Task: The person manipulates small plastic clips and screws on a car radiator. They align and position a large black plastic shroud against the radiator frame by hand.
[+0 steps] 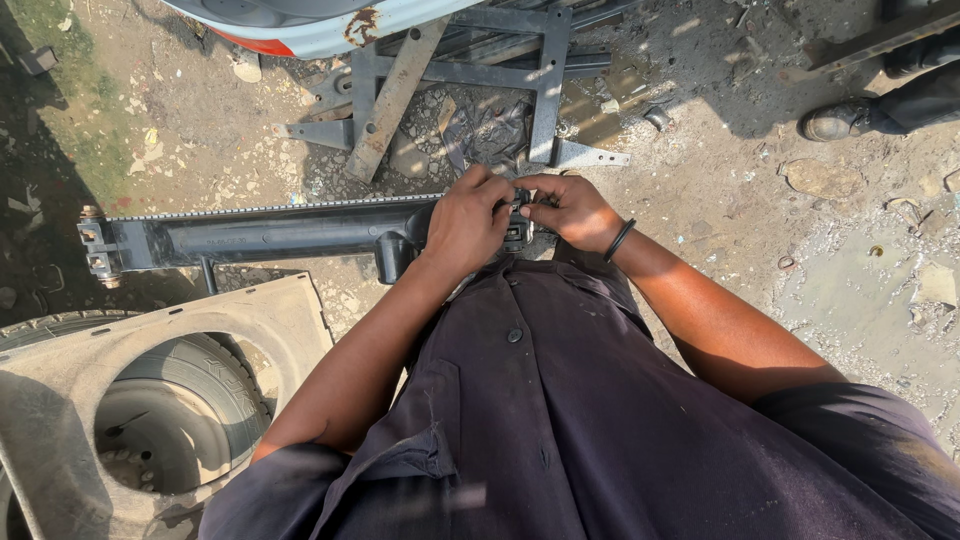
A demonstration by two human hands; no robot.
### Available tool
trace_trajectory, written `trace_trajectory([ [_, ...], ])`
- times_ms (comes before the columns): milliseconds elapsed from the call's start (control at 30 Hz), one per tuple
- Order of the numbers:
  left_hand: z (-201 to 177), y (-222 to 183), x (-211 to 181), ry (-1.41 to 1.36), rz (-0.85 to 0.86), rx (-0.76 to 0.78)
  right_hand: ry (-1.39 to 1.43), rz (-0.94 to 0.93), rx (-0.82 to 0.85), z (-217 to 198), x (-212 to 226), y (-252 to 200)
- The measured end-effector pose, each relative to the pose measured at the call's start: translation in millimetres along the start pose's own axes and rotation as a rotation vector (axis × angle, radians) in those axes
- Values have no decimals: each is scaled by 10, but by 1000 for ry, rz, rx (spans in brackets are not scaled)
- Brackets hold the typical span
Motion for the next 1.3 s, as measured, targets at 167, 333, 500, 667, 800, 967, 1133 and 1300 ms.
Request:
trace_trajectory([
  [167, 83, 103, 90, -2, -69, 96, 79, -2, 16, 19, -12, -12],
  [333, 162, 175, 213, -39, -146, 101, -32, 61, 6, 6, -84, -5],
  [500, 264, 265, 331, -4, -175, 115, 40, -30, 7, 16, -6, -4],
  [667, 367, 320, 453, 1, -171, 146, -40, -31, -14, 0, 15, -18],
  [800, 464, 368, 530, 33, -208, 222, -47, 25, -17, 2, -25, -40],
  [967, 482, 388, 557, 3, -237, 294, -29, 7, -27, -11, -41, -27],
  [1133, 262, 322, 441, -143, -12, 180, 169, 146, -178, -95, -200, -9],
  [1300, 265, 227, 493, -233, -25, 151, 708, 312, -185, -221, -247, -80],
])
Point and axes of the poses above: each hand's wrist, its own y-axis towards the middle knuckle, its own z-axis out of the palm, x = y × z, the point moved 8 cm from there along y, towards the middle knuckle, and after that the axes turned 3 degrees about z, right-handed, at the moved point
